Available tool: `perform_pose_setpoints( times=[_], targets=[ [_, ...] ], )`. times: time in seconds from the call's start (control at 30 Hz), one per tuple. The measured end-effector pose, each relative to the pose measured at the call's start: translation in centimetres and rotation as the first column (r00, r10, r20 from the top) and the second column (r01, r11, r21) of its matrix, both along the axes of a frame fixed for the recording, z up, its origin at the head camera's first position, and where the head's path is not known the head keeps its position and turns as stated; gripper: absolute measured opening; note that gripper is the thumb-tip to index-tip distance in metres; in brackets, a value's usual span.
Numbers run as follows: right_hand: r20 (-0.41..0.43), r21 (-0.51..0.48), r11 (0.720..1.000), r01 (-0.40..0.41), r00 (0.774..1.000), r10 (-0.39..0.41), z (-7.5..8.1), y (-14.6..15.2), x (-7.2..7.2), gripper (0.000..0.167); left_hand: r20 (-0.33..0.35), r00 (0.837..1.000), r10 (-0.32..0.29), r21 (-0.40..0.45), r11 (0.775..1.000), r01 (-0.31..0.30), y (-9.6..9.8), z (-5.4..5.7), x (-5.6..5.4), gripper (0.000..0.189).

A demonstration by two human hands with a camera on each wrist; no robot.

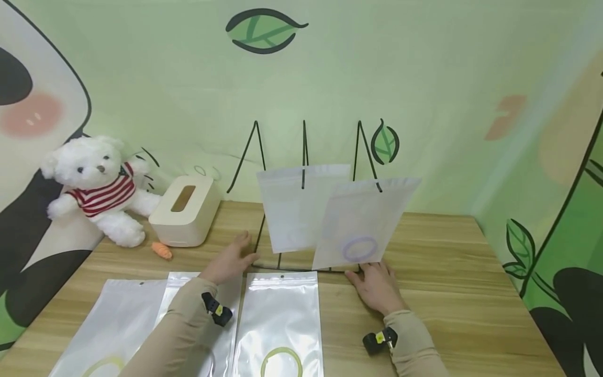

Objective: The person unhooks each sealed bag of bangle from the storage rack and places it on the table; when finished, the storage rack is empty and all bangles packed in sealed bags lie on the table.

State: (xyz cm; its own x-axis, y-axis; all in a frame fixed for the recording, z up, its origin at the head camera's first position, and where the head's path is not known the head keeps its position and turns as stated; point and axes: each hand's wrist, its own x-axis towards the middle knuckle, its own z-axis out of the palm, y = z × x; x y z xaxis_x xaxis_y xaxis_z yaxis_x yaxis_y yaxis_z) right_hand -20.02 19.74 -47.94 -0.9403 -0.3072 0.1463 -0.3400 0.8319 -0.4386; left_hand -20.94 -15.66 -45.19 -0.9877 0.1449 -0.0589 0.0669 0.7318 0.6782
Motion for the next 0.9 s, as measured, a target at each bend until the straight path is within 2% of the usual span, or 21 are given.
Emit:
perform_pose_setpoints(
  times=[0.3, 0.53, 0.7, 0.9],
  targets=[
    [0.005, -0.002, 1.0, 0.006, 1.0, -0.006, -0.2, 0.1, 0.0, 0.051, 0.047, 0.998, -0.048, -0.071, 0.996, 0.052, 0.2, -1.5, -0.3, 0.071],
    [-0.021, -0.014, 1.0, 0.001, 1.0, -0.001, 0.0, 0.1, -0.1, 0.049, 0.028, 0.995, -0.098, -0.093, 0.991, 0.1, 0.1, -1.9, -0.7, 0.076],
    [-0.009, -0.018, 1.0, 0.003, 1.0, -0.004, 0.1, 0.1, -0.1, 0.05, 0.022, 0.992, -0.125, -0.085, 0.988, 0.127, 0.1, -1.8, -0.6, 0.076],
    [0.008, -0.013, 1.0, 0.008, 1.0, -0.008, 0.1, 0.0, 0.1, 0.052, -0.011, 0.987, -0.162, -0.08, 0.984, 0.161, -0.1, -2.4, -0.5, 0.076]
  ],
)
